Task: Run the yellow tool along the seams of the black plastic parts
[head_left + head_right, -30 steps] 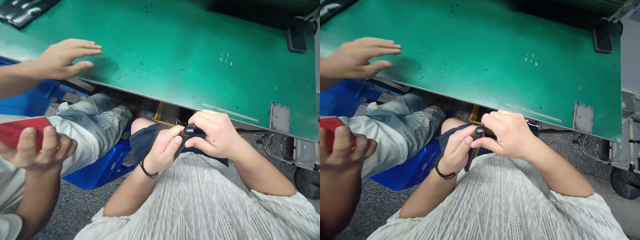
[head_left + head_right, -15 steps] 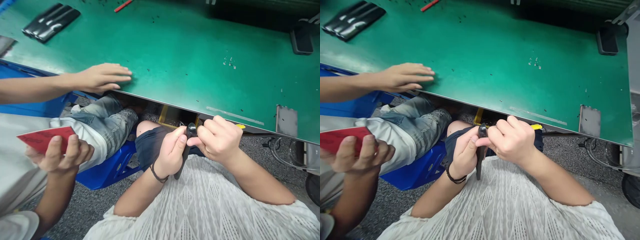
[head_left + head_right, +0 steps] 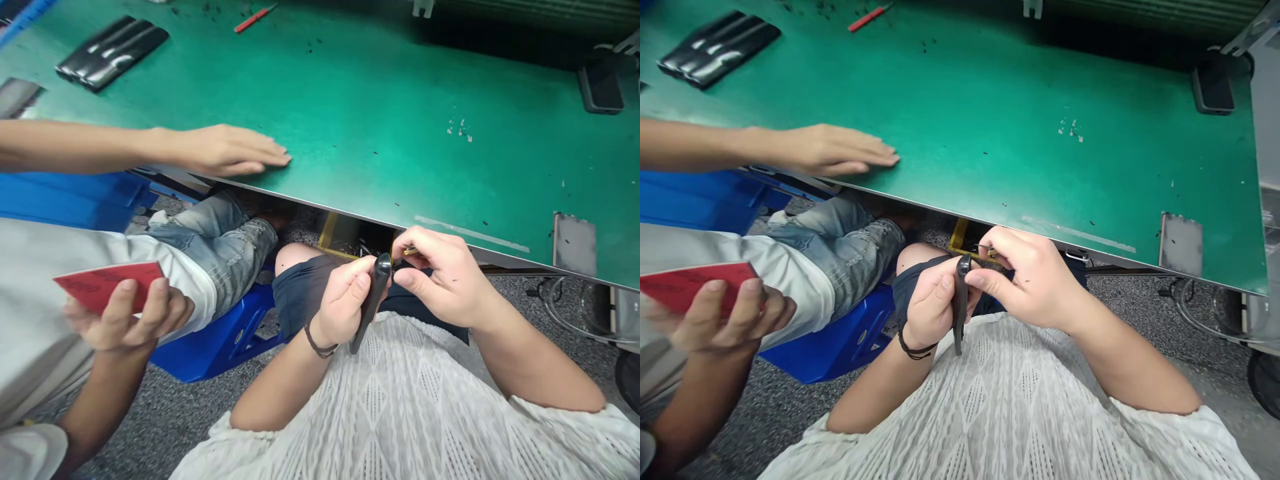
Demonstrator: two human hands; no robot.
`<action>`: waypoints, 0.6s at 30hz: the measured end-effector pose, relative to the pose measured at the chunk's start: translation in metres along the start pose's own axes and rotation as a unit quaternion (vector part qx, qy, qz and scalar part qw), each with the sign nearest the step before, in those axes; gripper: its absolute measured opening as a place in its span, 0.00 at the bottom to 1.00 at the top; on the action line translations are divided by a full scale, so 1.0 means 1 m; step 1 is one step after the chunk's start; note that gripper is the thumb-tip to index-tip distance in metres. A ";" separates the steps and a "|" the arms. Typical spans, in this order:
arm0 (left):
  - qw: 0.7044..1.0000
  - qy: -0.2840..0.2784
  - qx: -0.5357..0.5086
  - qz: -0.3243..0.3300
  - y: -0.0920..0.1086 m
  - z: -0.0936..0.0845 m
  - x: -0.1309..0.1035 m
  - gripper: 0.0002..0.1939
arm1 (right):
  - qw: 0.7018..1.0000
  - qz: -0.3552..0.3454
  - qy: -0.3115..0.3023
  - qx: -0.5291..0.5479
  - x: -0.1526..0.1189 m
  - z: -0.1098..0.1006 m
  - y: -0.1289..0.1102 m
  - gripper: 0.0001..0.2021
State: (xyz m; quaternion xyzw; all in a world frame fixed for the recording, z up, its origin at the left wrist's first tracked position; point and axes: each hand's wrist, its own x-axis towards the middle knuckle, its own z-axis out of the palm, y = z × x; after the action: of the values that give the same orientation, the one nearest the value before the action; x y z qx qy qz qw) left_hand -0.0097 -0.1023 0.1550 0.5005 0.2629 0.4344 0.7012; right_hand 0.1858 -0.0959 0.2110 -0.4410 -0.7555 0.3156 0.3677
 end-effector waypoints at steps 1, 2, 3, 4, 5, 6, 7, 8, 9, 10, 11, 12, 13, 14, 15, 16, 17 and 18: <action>1.000 -0.002 0.021 0.009 0.002 0.000 0.000 0.24 | 1.000 -0.004 -0.015 -0.006 0.002 0.000 -0.002 0.23; 0.999 -0.003 0.041 0.018 0.003 0.000 0.000 0.25 | 1.000 -0.009 -0.026 -0.015 0.004 0.001 -0.003 0.26; 0.998 -0.001 0.058 0.025 0.004 0.000 0.000 0.25 | 0.999 -0.013 -0.035 -0.026 0.005 0.002 -0.003 0.27; 0.997 0.006 0.071 0.030 0.004 0.000 0.000 0.25 | 0.998 -0.016 -0.041 -0.039 0.006 0.003 -0.004 0.28; 0.996 0.015 0.081 0.031 0.004 0.000 0.000 0.25 | 0.997 -0.018 -0.044 -0.053 0.006 0.004 -0.004 0.29; 0.995 0.025 0.088 0.031 0.004 0.000 -0.001 0.25 | 0.996 -0.020 -0.043 -0.070 0.006 0.005 -0.005 0.30; 0.995 0.032 0.093 0.032 0.003 0.000 -0.001 0.25 | 0.995 -0.024 -0.037 -0.090 0.005 0.006 -0.005 0.30; 0.994 0.035 0.095 0.034 0.002 0.000 -0.001 0.25 | 0.993 -0.028 -0.029 -0.112 0.005 0.007 -0.006 0.30; 0.994 0.035 0.096 0.039 0.001 0.000 -0.002 0.25 | 0.990 -0.034 -0.018 -0.134 0.004 0.008 -0.006 0.30; 0.994 0.035 0.095 0.045 0.000 0.001 -0.002 0.25 | 0.987 -0.041 -0.007 -0.155 0.003 0.010 -0.007 0.30; 0.994 0.036 0.092 0.051 -0.001 0.001 -0.002 0.24 | 0.983 -0.048 0.005 -0.177 0.002 0.011 -0.008 0.29; 0.994 0.037 0.087 0.055 -0.002 0.002 -0.003 0.24 | 0.979 -0.057 0.019 -0.197 0.001 0.013 -0.008 0.28; 0.994 0.040 0.080 0.055 -0.003 0.002 -0.003 0.24 | 0.974 -0.066 0.034 -0.215 0.000 0.014 -0.009 0.27; 0.995 0.044 0.069 0.052 -0.004 0.003 -0.003 0.23 | 0.970 -0.076 0.049 -0.225 -0.001 0.016 -0.008 0.26; 0.997 0.046 0.053 0.045 -0.005 0.004 -0.002 0.23 | 0.968 -0.087 0.063 -0.226 -0.003 0.017 -0.008 0.25; 0.998 0.047 0.031 0.035 -0.006 0.004 -0.001 0.23 | 0.968 -0.098 0.074 -0.218 -0.004 0.018 -0.007 0.24; 0.999 0.044 0.004 0.025 -0.007 0.005 0.000 0.22 | 0.970 -0.109 0.083 -0.200 -0.005 0.018 -0.005 0.22; 0.999 0.040 -0.027 0.014 -0.007 0.005 0.001 0.22 | 0.973 -0.115 0.088 -0.177 -0.006 0.018 -0.003 0.19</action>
State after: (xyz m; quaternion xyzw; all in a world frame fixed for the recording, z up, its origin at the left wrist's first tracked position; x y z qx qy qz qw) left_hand -0.0024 -0.1048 0.1503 0.4676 0.2715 0.4707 0.6972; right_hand 0.1716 -0.1058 0.2023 -0.4349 -0.8098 0.0920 0.3828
